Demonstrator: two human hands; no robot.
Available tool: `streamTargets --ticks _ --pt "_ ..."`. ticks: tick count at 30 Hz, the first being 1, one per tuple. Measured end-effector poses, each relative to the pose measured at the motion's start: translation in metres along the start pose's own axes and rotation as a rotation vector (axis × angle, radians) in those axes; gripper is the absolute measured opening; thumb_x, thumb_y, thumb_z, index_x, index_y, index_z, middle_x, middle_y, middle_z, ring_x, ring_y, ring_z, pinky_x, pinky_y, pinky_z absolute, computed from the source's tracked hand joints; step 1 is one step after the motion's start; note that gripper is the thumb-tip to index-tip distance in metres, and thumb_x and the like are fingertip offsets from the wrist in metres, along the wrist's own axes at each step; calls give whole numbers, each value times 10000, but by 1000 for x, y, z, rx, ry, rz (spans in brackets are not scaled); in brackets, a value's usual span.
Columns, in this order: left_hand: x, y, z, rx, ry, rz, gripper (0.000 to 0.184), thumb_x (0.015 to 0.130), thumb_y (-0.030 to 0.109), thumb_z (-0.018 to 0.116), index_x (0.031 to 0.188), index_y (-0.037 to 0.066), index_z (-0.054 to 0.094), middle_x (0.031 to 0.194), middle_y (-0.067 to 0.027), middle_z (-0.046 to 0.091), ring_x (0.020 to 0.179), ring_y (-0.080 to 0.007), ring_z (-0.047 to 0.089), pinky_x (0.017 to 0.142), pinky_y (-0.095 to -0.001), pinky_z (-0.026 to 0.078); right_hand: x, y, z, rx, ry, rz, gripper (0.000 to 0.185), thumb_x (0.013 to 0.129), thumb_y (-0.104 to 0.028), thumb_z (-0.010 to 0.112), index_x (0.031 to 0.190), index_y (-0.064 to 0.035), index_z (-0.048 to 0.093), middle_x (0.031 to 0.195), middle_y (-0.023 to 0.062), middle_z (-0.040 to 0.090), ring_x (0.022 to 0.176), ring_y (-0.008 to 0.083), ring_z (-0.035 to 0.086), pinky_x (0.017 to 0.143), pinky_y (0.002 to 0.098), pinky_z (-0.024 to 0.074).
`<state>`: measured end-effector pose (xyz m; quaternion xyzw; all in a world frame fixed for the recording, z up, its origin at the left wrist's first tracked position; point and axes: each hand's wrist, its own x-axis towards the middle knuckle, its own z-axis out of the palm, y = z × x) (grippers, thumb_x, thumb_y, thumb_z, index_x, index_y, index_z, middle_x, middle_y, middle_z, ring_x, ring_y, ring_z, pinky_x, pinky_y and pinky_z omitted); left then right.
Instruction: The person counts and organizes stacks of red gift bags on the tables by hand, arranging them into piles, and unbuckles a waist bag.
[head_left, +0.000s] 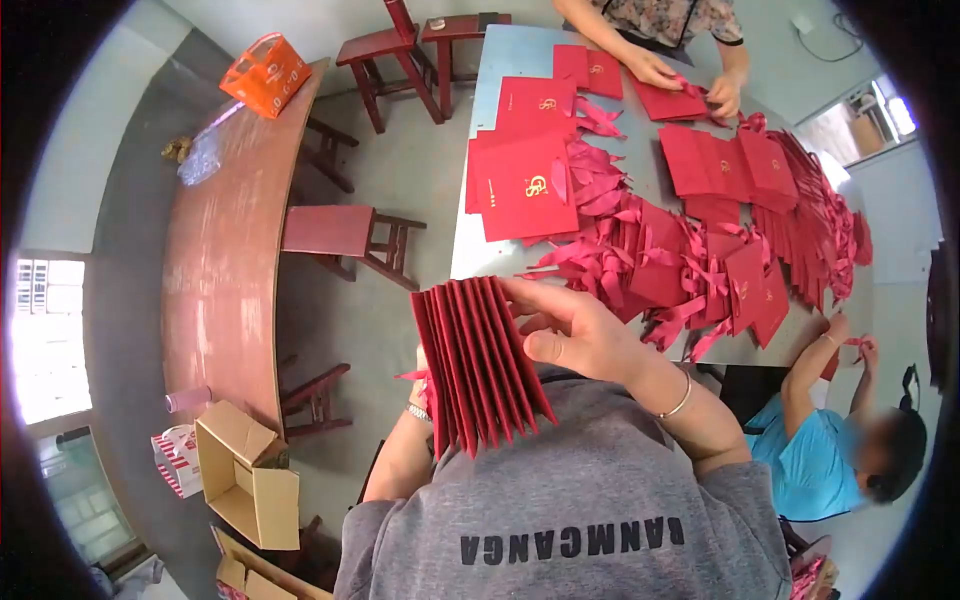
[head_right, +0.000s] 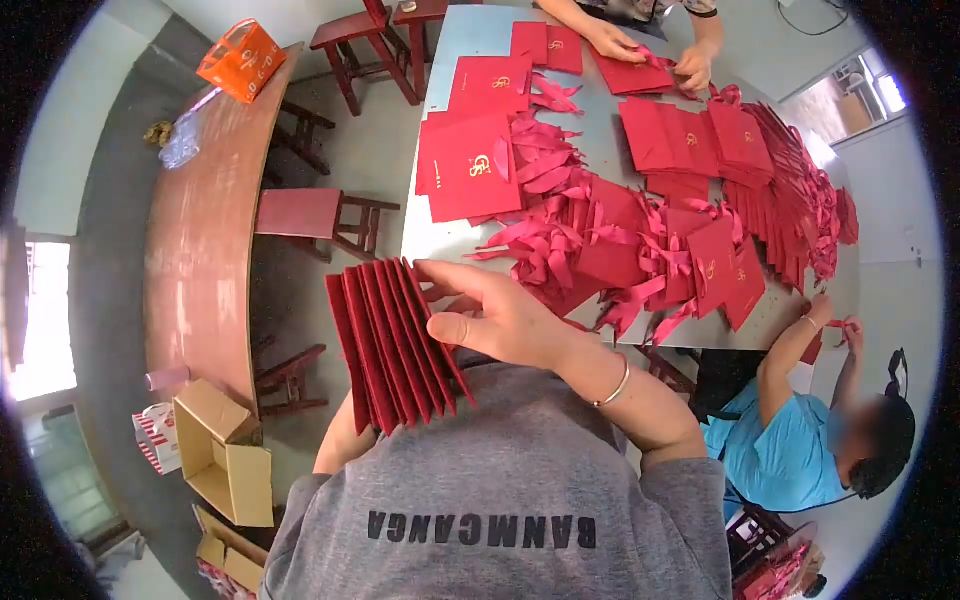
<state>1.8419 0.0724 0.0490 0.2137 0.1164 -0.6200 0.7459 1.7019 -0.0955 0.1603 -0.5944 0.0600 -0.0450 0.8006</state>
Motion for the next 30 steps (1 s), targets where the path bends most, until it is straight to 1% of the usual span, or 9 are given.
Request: streamTargets --ticks 3,10,13,16,18,19,23,26,30 --pt "-16 -3 -6 -7 14 -16 458 843 226 635 1236 25 512 1147 -155 619 1004 -287 628 902 -409 520 -2 -13 11 -134 62 -2 645 859 -250 672 1359 43 389 1265 126 533 1090 190 553 919 325 460" --pt "-18 -7 -7 -38 24 -50 457 847 233 629 1238 25 514 1146 -158 619 1004 -288 628 904 -409 519 1 -13 20 -77 115 96 636 820 -190 709 1346 25 422 1305 114 508 1161 194 520 951 341 449" --pt "-15 -7 -7 -56 24 -63 457 848 236 626 1238 25 515 1146 -159 620 1003 -288 629 905 -409 519 0 -14 22 -177 86 83 632 823 -156 693 1357 21 406 1301 122 513 1175 204 515 953 341 449" --pt "-7 -3 -4 -68 17 -70 457 850 239 623 1239 25 516 1145 -160 620 1003 -289 629 906 -409 519 0 -13 26 -178 107 71 616 837 -111 651 1377 8 381 1382 135 435 1188 228 511 946 341 455" --pt "5 -9 1 -75 14 -75 457 851 241 621 1239 25 516 1145 -161 620 1003 -289 629 906 -410 518 -2 -9 32 -415 202 -166 601 850 -85 610 1391 -7 362 1460 172 313 1224 246 485 934 343 468" --pt "-11 -4 -5 -79 14 -76 457 851 242 620 1240 25 517 1145 -161 620 1003 -289 629 906 -410 518 -2 -12 31 -585 146 -236 514 859 -17 552 1357 -37 426 1494 224 209 1244 300 479 931 357 473" --pt "-16 -1 -8 -88 10 -77 457 853 246 617 1240 24 518 1144 -163 621 1002 -290 629 907 -410 518 0 -13 34 -766 12 -357 408 847 89 488 1215 -67 571 1479 281 202 1197 392 511 953 368 458" --pt "-19 1 -9 -94 3 -80 457 855 249 614 1241 24 519 1144 -164 621 1002 -290 630 908 -410 517 1 -8 29 -730 20 -403 375 843 90 495 1179 -51 585 1472 279 231 1200 382 514 943 358 457" --pt "-22 1 -3 -106 -6 -96 457 857 253 610 1242 24 520 1143 -165 621 1002 -291 630 909 -410 517 -1 -17 32 -706 77 -325 246 854 -43 563 1098 -14 586 1423 326 296 1129 374 569 909 375 462"
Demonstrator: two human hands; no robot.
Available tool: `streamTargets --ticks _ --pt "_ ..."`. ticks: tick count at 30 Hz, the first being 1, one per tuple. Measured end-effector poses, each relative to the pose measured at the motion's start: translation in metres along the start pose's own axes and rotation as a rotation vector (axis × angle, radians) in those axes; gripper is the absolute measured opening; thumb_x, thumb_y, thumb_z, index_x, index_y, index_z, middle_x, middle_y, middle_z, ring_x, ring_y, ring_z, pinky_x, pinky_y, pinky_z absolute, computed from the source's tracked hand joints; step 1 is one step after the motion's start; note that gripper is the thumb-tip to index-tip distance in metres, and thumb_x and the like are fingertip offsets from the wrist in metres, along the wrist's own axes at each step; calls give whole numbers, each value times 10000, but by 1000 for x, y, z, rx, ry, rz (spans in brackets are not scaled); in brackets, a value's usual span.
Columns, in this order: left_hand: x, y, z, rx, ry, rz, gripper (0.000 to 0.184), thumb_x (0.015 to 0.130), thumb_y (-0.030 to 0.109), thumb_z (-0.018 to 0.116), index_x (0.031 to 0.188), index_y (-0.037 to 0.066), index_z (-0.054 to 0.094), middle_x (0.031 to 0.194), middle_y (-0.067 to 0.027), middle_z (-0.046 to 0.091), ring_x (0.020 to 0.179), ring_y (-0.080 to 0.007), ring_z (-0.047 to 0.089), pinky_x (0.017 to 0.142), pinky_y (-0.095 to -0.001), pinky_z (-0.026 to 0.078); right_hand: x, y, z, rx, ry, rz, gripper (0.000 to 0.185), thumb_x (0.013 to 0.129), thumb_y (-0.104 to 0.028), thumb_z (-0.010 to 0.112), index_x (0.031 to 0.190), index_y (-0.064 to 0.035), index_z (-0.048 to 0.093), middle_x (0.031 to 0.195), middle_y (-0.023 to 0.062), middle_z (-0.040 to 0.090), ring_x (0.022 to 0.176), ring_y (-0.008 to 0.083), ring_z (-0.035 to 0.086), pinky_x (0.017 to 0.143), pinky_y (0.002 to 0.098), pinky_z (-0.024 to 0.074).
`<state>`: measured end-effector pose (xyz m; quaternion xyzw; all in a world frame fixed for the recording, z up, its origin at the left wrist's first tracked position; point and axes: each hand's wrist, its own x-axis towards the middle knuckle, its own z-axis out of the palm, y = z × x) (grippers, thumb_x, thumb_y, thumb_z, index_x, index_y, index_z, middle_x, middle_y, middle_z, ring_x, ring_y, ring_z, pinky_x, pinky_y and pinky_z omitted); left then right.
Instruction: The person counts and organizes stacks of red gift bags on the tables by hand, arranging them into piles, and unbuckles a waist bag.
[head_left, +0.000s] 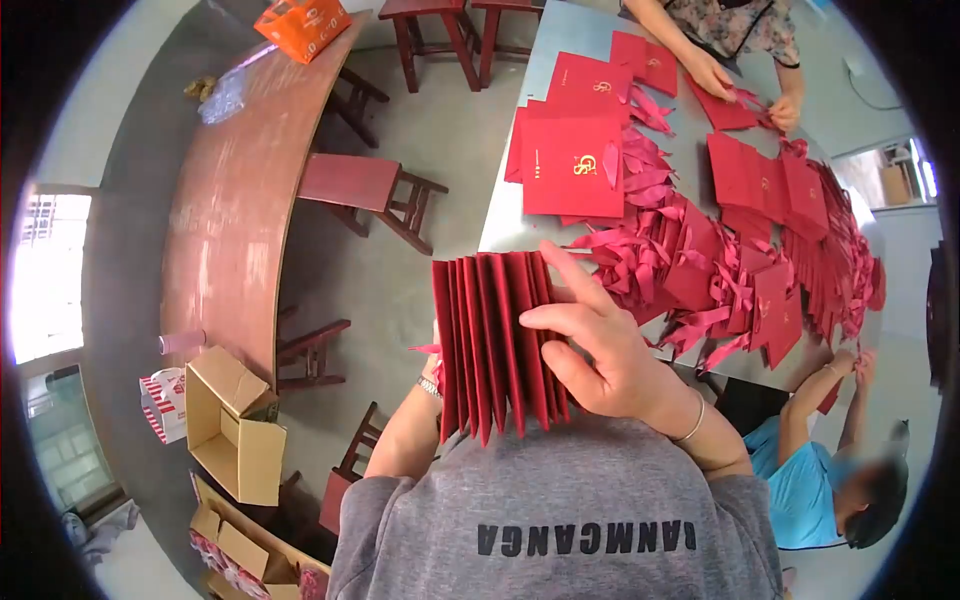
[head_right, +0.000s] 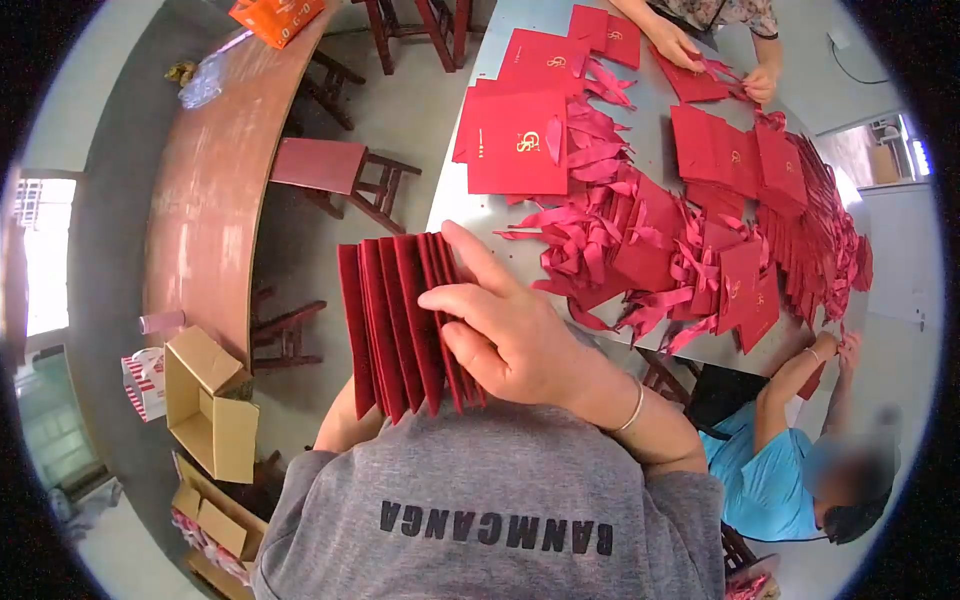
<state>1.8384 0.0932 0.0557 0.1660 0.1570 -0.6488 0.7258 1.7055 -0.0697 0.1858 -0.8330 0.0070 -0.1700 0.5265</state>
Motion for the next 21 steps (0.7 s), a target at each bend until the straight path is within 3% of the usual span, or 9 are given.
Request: streamTargets --ticks 1,2,4,5,6,15,18,21 --pt "-2 0 7 -4 -1 -4 457 857 254 609 1242 24 520 1143 -165 621 1002 -291 630 909 -410 517 2 4 -3 -147 4 -92 303 830 -179 653 1066 -10 565 1381 351 332 1108 389 575 890 389 473" --pt "-6 -6 17 552 360 159 479 863 297 595 1244 15 527 1171 -184 608 1027 -298 621 921 -418 509 1 0 -2 -144 1 -93 303 830 -179 653 1066 -10 565 1381 351 332 1108 389 575 890 389 473" --pt "-7 -6 15 507 323 151 483 862 299 595 1246 14 525 1172 -185 607 1029 -299 620 922 -419 508 2 -11 3 -144 50 93 426 771 -266 734 1058 -18 540 1350 354 366 1134 413 551 869 397 485" --pt "-6 -6 13 465 283 139 486 862 301 596 1247 14 524 1174 -185 606 1030 -300 619 923 -421 507 3 -10 4 -221 68 49 521 699 -307 798 1036 -33 511 1329 355 386 1146 437 532 859 416 492" --pt "-5 -6 11 422 243 128 490 861 303 597 1249 13 522 1176 -186 605 1032 -301 618 925 -422 506 4 -12 6 -220 66 47 521 699 -307 798 1036 -33 511 1329 355 386 1146 437 532 859 416 492" --pt "6 -3 -17 36 -125 34 523 858 322 602 1263 5 507 1192 -195 595 1048 -308 611 937 -435 497 8 -21 13 -234 129 174 498 619 -105 786 994 -42 465 1327 342 393 1153 463 514 857 424 497" --pt "8 -3 -26 -49 -143 -53 566 844 340 620 1277 -1 491 1204 -203 587 1047 -321 611 950 -444 487 7 -21 14 -219 120 184 462 632 -61 747 983 -44 446 1338 345 377 1173 464 496 872 419 490" --pt "8 -4 -28 -44 -123 -20 599 827 339 639 1293 -1 476 1225 -209 573 1071 -329 599 965 -445 476 4 -18 15 -249 113 139 511 643 -26 707 1087 -24 455 1363 340 346 1194 469 473 893 414 478"
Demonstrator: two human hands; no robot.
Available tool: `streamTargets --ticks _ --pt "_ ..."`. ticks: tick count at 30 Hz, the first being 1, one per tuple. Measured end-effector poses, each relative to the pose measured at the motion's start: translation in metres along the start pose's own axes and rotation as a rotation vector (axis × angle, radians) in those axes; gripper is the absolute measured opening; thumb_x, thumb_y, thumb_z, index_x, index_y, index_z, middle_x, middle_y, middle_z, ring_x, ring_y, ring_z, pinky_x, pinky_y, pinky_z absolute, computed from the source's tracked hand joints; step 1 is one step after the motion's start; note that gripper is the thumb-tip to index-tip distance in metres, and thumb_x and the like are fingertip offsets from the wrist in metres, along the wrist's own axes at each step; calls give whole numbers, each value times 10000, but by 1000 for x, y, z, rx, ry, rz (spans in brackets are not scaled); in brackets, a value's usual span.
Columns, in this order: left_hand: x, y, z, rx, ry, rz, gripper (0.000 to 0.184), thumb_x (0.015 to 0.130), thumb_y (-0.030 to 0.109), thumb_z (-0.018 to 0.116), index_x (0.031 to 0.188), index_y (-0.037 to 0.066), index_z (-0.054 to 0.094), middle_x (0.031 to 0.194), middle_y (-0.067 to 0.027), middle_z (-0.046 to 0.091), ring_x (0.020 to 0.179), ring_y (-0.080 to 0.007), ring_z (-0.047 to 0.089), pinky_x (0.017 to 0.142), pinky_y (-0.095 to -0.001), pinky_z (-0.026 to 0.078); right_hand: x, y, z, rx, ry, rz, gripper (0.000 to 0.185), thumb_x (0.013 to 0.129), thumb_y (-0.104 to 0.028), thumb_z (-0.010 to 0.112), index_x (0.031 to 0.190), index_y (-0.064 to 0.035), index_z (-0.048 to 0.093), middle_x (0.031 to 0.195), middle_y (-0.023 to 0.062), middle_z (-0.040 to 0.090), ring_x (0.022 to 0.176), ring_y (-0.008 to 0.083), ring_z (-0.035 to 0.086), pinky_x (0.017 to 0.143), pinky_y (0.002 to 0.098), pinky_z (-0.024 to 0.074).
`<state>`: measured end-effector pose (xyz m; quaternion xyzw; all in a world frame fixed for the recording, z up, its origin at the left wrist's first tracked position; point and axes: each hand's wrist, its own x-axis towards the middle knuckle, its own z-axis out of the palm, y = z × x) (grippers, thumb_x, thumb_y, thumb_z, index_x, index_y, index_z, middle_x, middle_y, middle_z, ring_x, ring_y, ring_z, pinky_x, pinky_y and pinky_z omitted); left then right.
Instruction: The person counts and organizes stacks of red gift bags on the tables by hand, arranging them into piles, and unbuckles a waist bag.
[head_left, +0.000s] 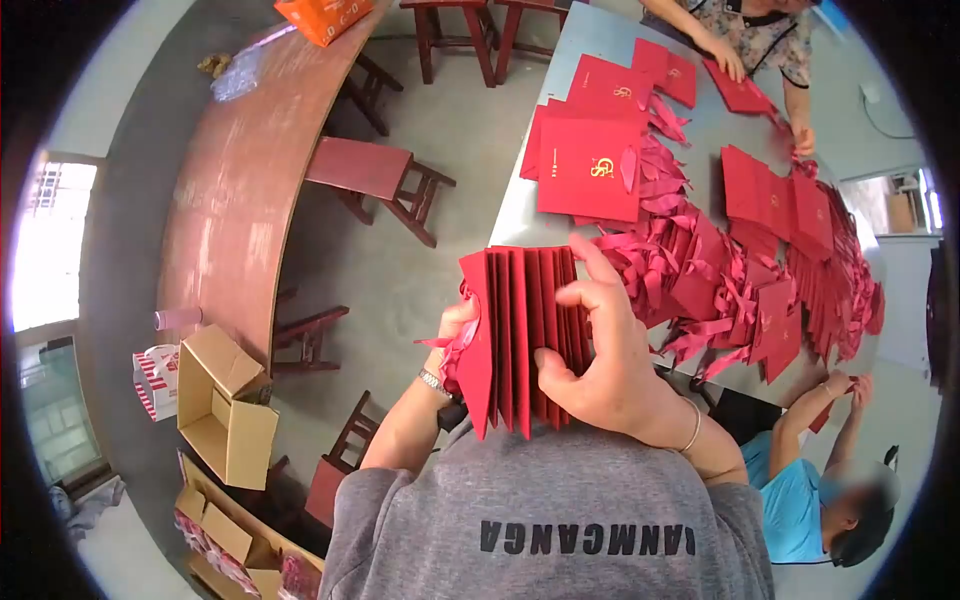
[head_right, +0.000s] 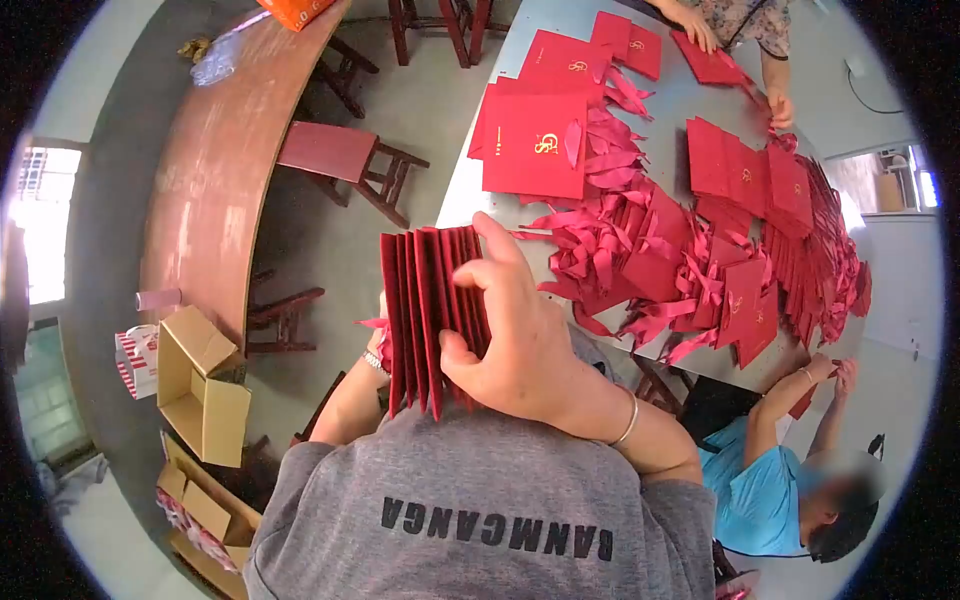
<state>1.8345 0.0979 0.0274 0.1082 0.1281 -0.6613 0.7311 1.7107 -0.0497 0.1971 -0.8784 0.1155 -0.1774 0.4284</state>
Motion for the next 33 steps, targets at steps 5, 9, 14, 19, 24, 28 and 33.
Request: streamTargets --ticks 5,9,14,19,24,28,33 --pt "3 -3 13 18 89 33 636 806 305 656 1332 18 442 1253 -202 556 1109 -330 578 984 -454 462 0 -2 -3 -57 -64 -104 713 674 37 603 1345 -16 368 1413 312 290 1218 463 447 923 432 463" --pt "2 -5 42 78 -69 104 703 798 292 652 1384 31 365 1343 -189 480 1195 -348 510 1050 -473 395 2 -5 -6 -81 -150 -94 619 632 64 549 1226 -109 574 1427 317 265 1089 456 554 795 416 533" --pt "-4 -3 31 34 -117 72 713 791 276 667 1385 28 361 1346 -187 478 1201 -343 505 1053 -467 390 0 2 -8 -97 -168 -94 588 664 37 543 1238 -87 569 1442 329 228 1109 468 537 831 410 517" --pt "-1 19 1 141 130 264 586 798 180 693 1301 15 442 1198 -142 592 1100 -280 584 962 -411 475 -10 29 0 332 -137 106 1051 740 -199 708 1461 37 -20 1491 243 203 1386 304 242 1101 379 232" --pt "1 30 55 667 143 513 587 781 156 732 1281 17 459 1181 -88 591 1074 -210 582 941 -350 465 2 52 2 420 -97 304 1198 727 -222 783 1441 21 -148 1488 215 213 1376 246 245 1112 356 217" --pt "2 44 57 984 147 494 720 736 233 799 1313 14 427 1223 -77 563 1120 -185 540 965 -340 431 1 83 11 416 40 252 1104 753 -39 726 1467 -33 -116 1467 183 280 1344 227 303 1101 344 245" --pt "22 57 28 1465 -83 351 1210 624 345 864 1474 33 62 1323 -108 485 1216 -214 473 1045 -352 367 -14 132 24 651 25 379 1136 694 71 718 1488 -79 -79 1423 113 355 1265 180 385 1074 331 296"
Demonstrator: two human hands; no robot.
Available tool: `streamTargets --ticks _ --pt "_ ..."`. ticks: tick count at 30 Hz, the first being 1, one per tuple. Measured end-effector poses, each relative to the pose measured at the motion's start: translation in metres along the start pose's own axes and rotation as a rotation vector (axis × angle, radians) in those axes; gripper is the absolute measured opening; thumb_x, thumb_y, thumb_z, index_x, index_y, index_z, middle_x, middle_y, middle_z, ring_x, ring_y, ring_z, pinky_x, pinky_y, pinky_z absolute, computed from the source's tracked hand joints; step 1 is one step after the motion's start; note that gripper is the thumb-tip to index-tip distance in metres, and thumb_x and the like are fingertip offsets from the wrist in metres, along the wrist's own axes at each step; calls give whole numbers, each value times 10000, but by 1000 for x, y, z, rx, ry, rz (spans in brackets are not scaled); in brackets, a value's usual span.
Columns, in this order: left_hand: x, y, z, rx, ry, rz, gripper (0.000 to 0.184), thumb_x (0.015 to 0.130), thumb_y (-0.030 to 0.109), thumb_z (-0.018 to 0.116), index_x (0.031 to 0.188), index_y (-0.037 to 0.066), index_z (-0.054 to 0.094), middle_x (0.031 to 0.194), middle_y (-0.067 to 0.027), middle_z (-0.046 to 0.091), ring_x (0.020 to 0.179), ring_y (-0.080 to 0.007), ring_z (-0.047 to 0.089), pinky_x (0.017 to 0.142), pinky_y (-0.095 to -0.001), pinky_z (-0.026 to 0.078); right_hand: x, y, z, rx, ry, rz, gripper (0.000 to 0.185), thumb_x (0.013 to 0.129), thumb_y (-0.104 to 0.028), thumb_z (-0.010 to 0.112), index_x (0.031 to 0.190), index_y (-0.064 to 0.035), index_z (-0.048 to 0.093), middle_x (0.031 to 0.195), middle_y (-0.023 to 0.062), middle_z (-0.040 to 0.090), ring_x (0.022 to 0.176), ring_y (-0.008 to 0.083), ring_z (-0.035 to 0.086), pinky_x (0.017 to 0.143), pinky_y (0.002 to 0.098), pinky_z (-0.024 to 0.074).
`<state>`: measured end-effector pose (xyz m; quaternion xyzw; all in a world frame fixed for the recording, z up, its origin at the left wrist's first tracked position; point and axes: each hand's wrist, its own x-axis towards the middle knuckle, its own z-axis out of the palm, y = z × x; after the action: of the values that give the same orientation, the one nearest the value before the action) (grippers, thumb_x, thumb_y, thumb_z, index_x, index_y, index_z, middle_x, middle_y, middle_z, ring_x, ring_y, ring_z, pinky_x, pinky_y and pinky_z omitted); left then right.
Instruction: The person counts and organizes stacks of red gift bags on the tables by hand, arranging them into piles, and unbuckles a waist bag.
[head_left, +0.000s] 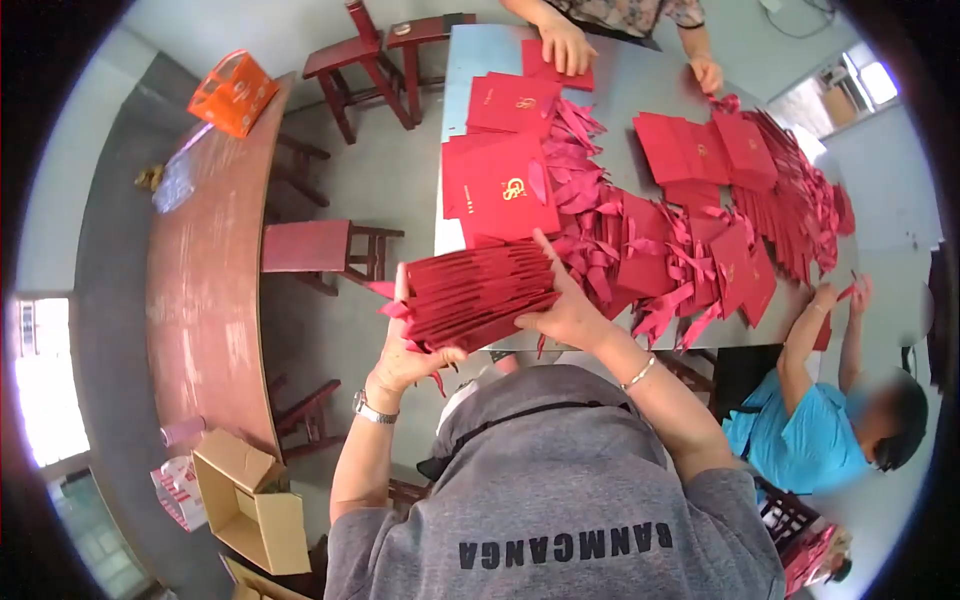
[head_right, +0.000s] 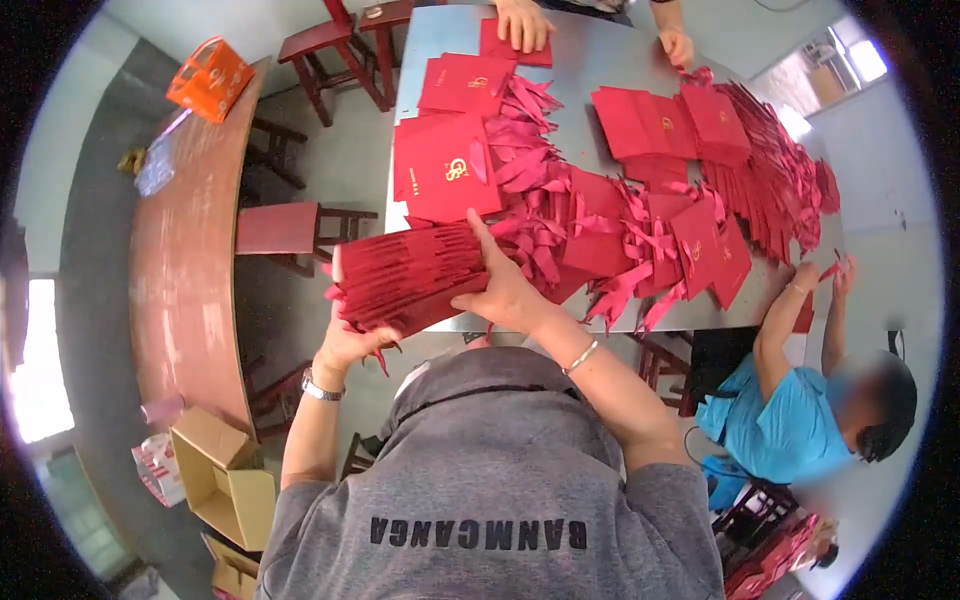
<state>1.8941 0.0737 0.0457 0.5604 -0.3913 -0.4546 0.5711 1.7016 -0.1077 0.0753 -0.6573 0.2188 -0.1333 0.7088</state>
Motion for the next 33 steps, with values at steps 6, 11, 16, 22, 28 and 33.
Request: streamTargets --ticks 6,11,16,22,28,33 --pt "1 -10 -6 1102 -372 262 819 731 758 459 1361 235 472 1386 -70 457 1373 -375 221 1103 -618 -24 -7 47 -2 -214 4 -42 1172 692 -108 784 1475 -60 -87 1490 189 253 1345 258 319 1104 321 268" --pt "2 -17 6 1278 -399 331 784 781 722 445 1388 228 417 1411 -59 426 1343 -358 286 1089 -631 8 6 44 4 -380 73 -64 1336 627 -191 860 1431 -19 -192 1374 154 412 1298 234 379 1130 349 222" --pt "-41 -44 -5 704 -14 163 1150 733 367 776 1454 94 -77 1342 -119 480 1203 -299 492 1126 -530 144 -6 19 9 -169 8 -64 1186 666 -228 827 1463 -12 -25 1364 154 419 1294 268 383 1132 388 208" --pt "-53 41 33 822 -79 351 1299 648 253 860 1456 133 -149 1225 -119 526 1080 -249 556 925 -393 478 -92 -19 21 -341 196 -260 1052 575 -196 821 1407 -11 205 1360 208 363 1315 370 289 1119 471 182" --pt "-102 49 170 48 -169 69 1235 665 228 849 1485 130 -69 1296 -131 468 1135 -250 513 980 -400 438 -253 14 44 -99 695 -184 840 633 -198 828 1317 7 385 1194 175 547 1112 253 540 974 368 413" --pt "-158 22 301 15 -525 -118 770 717 -46 669 1398 15 315 1301 -125 486 1125 -231 524 1002 -362 407 -436 34 84 78 1167 190 851 632 -188 835 1329 -3 383 1211 158 557 1118 236 540 968 364 424"
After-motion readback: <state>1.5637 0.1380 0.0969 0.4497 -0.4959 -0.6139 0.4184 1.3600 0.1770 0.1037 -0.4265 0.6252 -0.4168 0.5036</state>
